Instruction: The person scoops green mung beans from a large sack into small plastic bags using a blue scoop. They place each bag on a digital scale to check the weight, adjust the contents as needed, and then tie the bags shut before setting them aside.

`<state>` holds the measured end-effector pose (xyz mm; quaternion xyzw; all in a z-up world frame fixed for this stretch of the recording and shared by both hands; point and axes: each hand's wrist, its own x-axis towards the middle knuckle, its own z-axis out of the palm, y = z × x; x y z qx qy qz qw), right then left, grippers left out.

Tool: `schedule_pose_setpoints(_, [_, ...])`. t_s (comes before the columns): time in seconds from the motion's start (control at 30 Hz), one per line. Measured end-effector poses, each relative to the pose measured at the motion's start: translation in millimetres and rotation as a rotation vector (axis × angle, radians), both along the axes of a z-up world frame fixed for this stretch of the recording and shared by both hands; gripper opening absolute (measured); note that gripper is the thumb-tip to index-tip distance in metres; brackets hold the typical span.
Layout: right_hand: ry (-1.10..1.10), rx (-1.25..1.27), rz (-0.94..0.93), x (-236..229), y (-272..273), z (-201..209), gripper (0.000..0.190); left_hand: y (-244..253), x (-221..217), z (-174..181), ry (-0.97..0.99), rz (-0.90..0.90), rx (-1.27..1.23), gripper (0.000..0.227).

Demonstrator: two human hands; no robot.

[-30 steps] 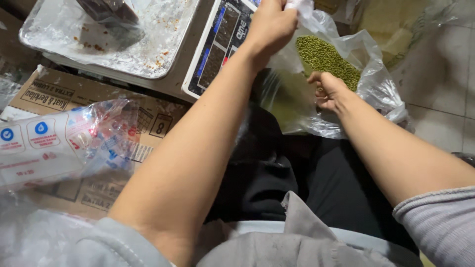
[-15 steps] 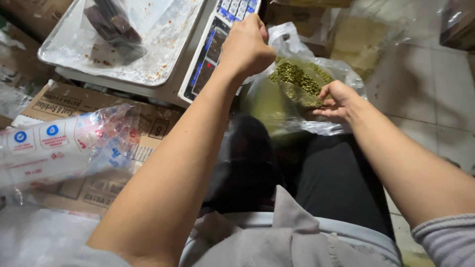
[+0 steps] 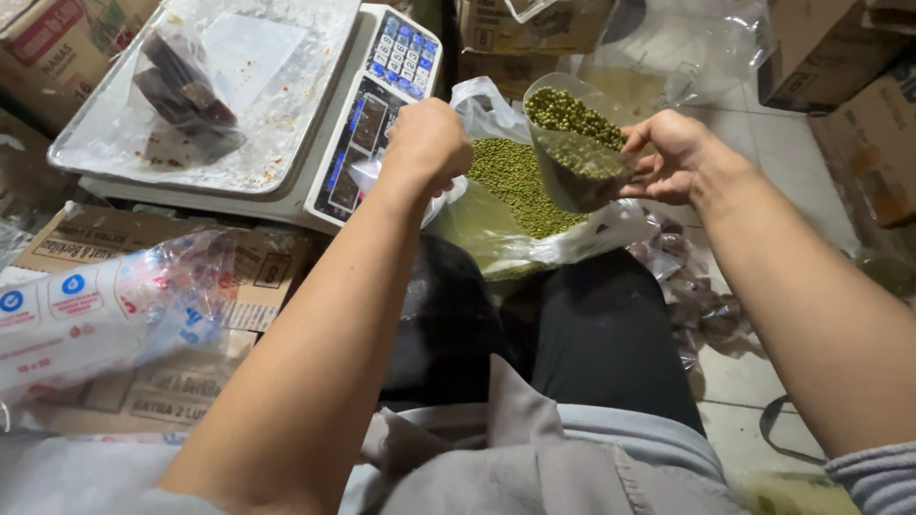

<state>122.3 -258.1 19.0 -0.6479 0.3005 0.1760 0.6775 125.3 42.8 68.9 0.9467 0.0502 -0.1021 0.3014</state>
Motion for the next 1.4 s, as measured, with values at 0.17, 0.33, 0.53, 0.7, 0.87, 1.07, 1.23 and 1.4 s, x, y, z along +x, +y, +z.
schedule_pose_setpoints(0.17, [-0.038, -0.100, 0.002, -18.8, 4.1, 35.9, 0.063, -11.9, 1.4, 4.2, 0.000, -0.122, -0.149, 0.017])
schedule_pose_setpoints(0.33, [-0.162, -0.114, 0.002, -31.6, 4.5, 69.3, 0.059, -27.2, 8.6, 2.8, 0.140, -0.130, -0.678, 0.015])
schedule_pose_setpoints(0.53, [-0.352, -0.471, -0.017, -31.4, 1.1, 92.5, 0.034, -53.5, 14.0, 3.6, 0.159, -0.326, -0.777, 0.016])
schedule_pose_setpoints(0.7, [-0.560, -0.648, 0.034, -35.0, -2.5, 101.8, 0.034, -67.7, 12.1, 1.3, 0.029, -0.429, -0.724, 0.033])
schedule_pose_setpoints(0.87, [-0.703, -0.867, 0.099, -50.1, -6.9, 107.9, 0.034, -79.1, 1.4, -0.3, -0.139, -0.339, -0.712, 0.054])
schedule_pose_setpoints(1.07, [-0.983, -0.921, 0.207, -54.8, -9.4, 113.9, 0.030, -83.3, -7.7, 4.0, -0.162, -0.249, -0.700, 0.067])
schedule_pose_setpoints(1.23, [-0.931, -0.884, 0.218, -52.6, -11.7, 117.3, 0.025, -86.1, -8.5, 8.0, -0.191, -0.223, -0.719, 0.069])
schedule_pose_setpoints(1.4, [-0.910, -0.870, 0.217, -52.5, -9.4, 123.5, 0.022, -86.0, -8.3, 9.1, -0.192, -0.210, -0.710, 0.066])
